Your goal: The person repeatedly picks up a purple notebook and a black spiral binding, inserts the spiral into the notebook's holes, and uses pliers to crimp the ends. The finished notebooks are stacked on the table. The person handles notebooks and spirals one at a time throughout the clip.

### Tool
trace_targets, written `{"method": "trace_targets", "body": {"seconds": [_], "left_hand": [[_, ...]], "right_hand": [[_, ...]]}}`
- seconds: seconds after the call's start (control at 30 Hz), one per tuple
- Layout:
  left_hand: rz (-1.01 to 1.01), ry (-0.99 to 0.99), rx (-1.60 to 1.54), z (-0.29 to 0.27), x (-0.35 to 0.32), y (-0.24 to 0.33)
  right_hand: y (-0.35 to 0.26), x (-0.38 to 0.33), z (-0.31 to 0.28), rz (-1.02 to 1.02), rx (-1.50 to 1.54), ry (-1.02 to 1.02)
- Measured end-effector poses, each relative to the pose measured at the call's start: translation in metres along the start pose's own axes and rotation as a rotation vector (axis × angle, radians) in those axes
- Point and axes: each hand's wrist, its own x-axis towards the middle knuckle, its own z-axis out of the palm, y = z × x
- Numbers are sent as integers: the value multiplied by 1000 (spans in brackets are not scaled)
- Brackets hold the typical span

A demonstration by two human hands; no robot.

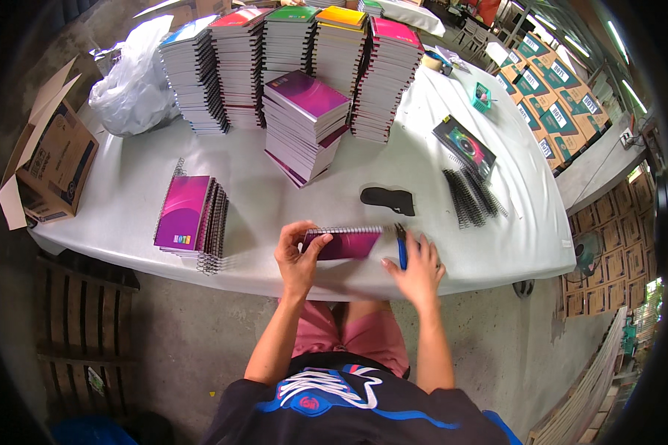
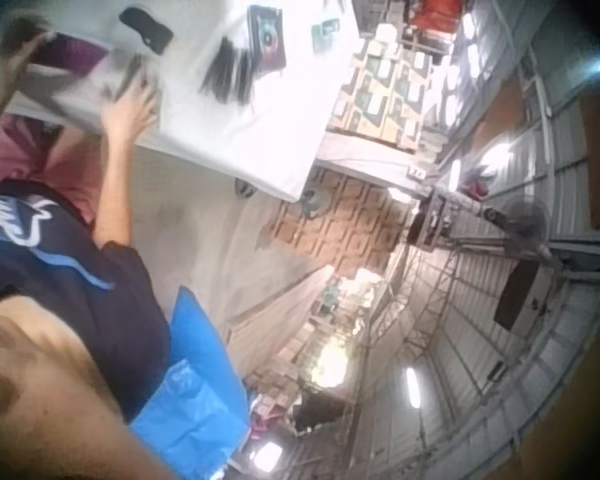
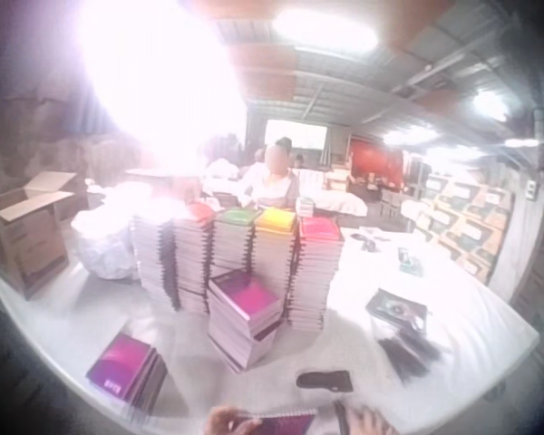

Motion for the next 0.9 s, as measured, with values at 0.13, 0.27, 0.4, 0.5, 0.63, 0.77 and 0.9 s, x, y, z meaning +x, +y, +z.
{"method": "trace_targets", "body": {"seconds": [0.13, 0.27, 0.4, 0.5, 0.63, 0.77, 0.9], "left_hand": [[263, 37, 269, 8, 3, 30], [385, 47, 269, 14, 6, 43], [421, 77, 321, 18, 5, 60], [471, 48, 383, 13, 5, 60], [544, 42, 405, 9, 6, 62], [634, 59, 464, 7, 6, 62], [776, 82, 545, 6, 7, 62]], "right_hand": [[10, -25, 31, -115, 186, 304], [-16, -28, -29, -203, 831, 334], [-54, -48, -92, -482, 689, 292], [-65, -49, -96, -576, 545, 346], [-70, -50, -94, -582, 550, 294], [-72, -48, -91, -608, 545, 273], [-62, -46, -84, -500, 1064, -199]]}}
